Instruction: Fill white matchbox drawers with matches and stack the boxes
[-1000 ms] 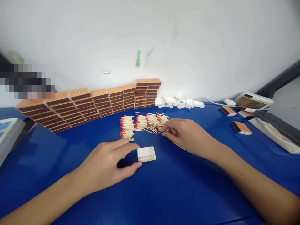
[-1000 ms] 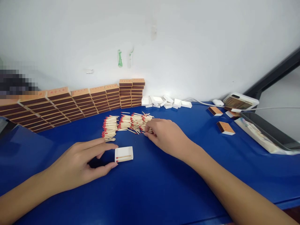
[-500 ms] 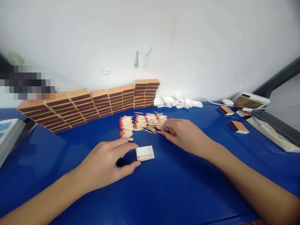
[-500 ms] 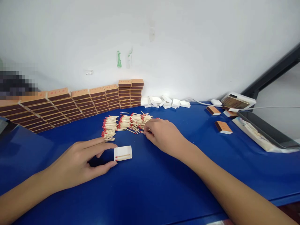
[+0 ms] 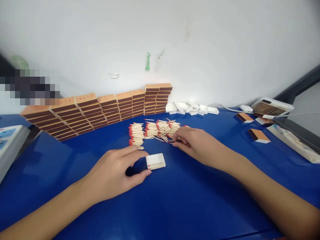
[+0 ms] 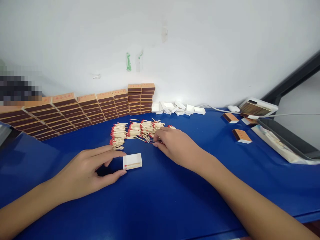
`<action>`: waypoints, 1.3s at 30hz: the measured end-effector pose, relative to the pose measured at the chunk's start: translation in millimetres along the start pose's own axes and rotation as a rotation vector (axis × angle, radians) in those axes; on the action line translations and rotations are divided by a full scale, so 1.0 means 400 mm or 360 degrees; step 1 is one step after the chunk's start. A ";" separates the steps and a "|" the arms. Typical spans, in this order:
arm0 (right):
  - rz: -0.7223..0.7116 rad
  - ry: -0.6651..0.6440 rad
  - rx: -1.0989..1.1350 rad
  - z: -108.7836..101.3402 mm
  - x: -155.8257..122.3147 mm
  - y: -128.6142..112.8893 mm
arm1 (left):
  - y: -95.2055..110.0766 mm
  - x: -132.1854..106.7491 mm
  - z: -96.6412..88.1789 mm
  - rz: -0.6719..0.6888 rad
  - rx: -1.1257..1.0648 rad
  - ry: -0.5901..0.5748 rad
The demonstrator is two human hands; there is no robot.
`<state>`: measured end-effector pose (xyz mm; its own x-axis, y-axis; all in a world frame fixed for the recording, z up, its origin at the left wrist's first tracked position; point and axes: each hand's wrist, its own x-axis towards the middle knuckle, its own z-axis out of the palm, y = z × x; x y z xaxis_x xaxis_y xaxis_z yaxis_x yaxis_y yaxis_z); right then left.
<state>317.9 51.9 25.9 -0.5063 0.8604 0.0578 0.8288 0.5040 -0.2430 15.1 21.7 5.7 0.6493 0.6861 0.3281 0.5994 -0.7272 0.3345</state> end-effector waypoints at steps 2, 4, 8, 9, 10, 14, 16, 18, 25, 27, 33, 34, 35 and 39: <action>-0.0001 -0.0023 0.0019 0.003 0.005 0.009 | 0.001 0.000 -0.001 -0.0005 -0.0001 -0.0008; 0.0022 -0.0007 0.0004 0.005 0.007 0.010 | 0.003 0.000 -0.002 -0.0007 0.0009 -0.0010; 0.0086 0.0029 0.0008 0.007 0.008 0.005 | 0.005 0.002 -0.004 0.0003 0.0022 -0.0017; 0.0086 0.0024 0.0014 0.008 0.008 0.005 | 0.005 0.003 -0.004 0.0003 0.0027 -0.0016; 0.0078 0.0015 0.0018 0.010 0.008 0.005 | 0.005 0.003 -0.005 0.0004 0.0033 -0.0015; 0.0082 0.0052 -0.0013 0.014 0.009 0.009 | 0.005 0.003 -0.007 0.0009 0.0039 -0.0009; 0.0112 0.0075 -0.0012 0.014 0.009 0.009 | 0.006 0.003 -0.007 0.0010 0.0031 0.0002; 0.0110 0.0070 0.0011 0.015 0.009 0.008 | 0.007 0.003 -0.006 0.0012 0.0031 0.0011; 0.0067 0.0050 -0.0045 0.016 0.012 0.010 | 0.009 0.004 -0.006 0.0037 0.0018 0.0030; 0.0084 0.0035 -0.0040 0.012 0.012 0.011 | 0.009 0.004 -0.006 0.0046 0.0009 0.0036; -0.0079 0.0315 0.0324 -0.001 -0.004 -0.049 | 0.010 0.003 -0.006 0.0008 0.0034 0.0057; -0.0120 0.0322 0.0352 0.004 -0.007 -0.067 | 0.010 0.003 -0.006 0.0004 0.0033 0.0054; -0.0174 0.0312 0.0362 0.011 -0.010 -0.085 | 0.011 0.003 -0.006 0.0003 0.0029 0.0054; -0.0333 0.0245 0.0220 0.053 -0.017 -0.134 | 0.011 0.004 -0.002 0.0019 0.0012 0.0067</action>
<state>271.9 17.5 18.1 -0.6118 0.7456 0.2642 0.6646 0.6656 -0.3395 18.5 19.5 8.4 0.6364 0.6773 0.3691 0.5952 -0.7356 0.3235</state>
